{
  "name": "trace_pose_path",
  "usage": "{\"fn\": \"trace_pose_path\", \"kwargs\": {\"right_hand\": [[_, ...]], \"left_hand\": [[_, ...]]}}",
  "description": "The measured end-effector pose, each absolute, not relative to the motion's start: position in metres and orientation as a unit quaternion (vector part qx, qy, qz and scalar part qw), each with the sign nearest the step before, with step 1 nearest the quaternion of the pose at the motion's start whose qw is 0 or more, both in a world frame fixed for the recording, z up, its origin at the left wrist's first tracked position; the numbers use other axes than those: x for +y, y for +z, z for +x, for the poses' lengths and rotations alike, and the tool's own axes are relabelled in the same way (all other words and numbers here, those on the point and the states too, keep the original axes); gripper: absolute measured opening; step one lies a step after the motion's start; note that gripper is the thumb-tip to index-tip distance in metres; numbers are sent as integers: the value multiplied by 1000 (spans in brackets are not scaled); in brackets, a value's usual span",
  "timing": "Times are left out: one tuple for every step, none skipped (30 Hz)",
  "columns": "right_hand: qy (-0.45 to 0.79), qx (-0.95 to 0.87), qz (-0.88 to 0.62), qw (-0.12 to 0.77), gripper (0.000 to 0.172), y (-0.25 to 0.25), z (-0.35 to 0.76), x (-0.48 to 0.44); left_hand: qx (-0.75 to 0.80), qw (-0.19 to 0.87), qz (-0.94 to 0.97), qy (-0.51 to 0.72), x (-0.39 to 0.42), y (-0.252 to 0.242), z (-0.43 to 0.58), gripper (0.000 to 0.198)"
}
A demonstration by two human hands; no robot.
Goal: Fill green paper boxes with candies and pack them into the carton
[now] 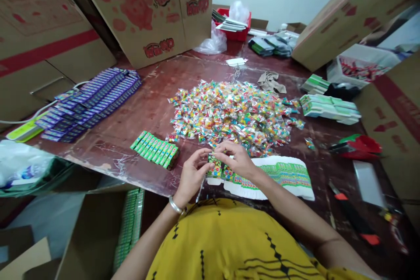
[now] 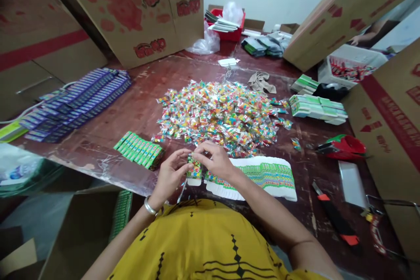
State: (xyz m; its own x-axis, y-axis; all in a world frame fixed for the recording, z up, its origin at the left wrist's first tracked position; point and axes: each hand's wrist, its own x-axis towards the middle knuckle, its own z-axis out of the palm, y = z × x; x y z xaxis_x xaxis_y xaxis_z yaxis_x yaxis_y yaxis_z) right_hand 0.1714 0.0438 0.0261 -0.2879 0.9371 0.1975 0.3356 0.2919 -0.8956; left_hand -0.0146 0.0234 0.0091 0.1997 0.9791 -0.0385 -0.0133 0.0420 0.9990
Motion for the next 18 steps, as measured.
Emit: {"fn": "trace_pose_path", "kwargs": {"right_hand": [[370,-735,-439,362,29,27,173,40],[350,-764,-429,332,46,28,174,36],[327,-788,-423,305,66,27,174,33],[301,-808,-420,282,80,26,173,31],[275,-824,-418,265,86,25,172,29],[253,-837,-415,252,86,24,171,27],[238,-847,-409,241,84,23,169,27],[231,-857,-398,231,83,22,168,27],[232,-867,-383,219,84,22,168,27],[239,-874,-370,207,86,22,170,29],[246,-876,-365,198,90,22,174,33],[247,-869,-379,199,91,22,179,38],[234,-855,-414,209,89,21,187,44],[204,-833,-464,223,83,19,196,51],[154,-798,-530,241,71,17,206,59],[95,-765,-588,244,58,13,216,66],[41,-742,-628,230,46,9,225,73],[2,-729,-651,211,35,5,233,79]], "left_hand": [[452,562,528,448,24,9,-15,35],[452,561,524,455,25,8,-16,35],[454,558,520,460,25,7,-16,35],[460,553,517,464,25,6,-17,35],[467,546,516,466,25,5,-17,35],[473,541,516,466,26,3,-18,35],[478,539,518,460,26,0,-20,33],[482,540,524,448,27,-2,-22,31],[485,543,532,433,28,-5,-25,29],[488,546,539,416,28,-7,-29,27],[493,549,543,401,29,-10,-33,28],[501,552,539,392,29,-11,-37,29],[509,560,524,391,29,-13,-40,31],[515,574,501,394,28,-13,-43,34],[517,594,472,396,27,-12,-45,38],[516,616,445,395,26,-11,-46,44],[512,637,424,392,24,-10,-46,50],[506,654,410,385,23,-8,-45,55]]}}
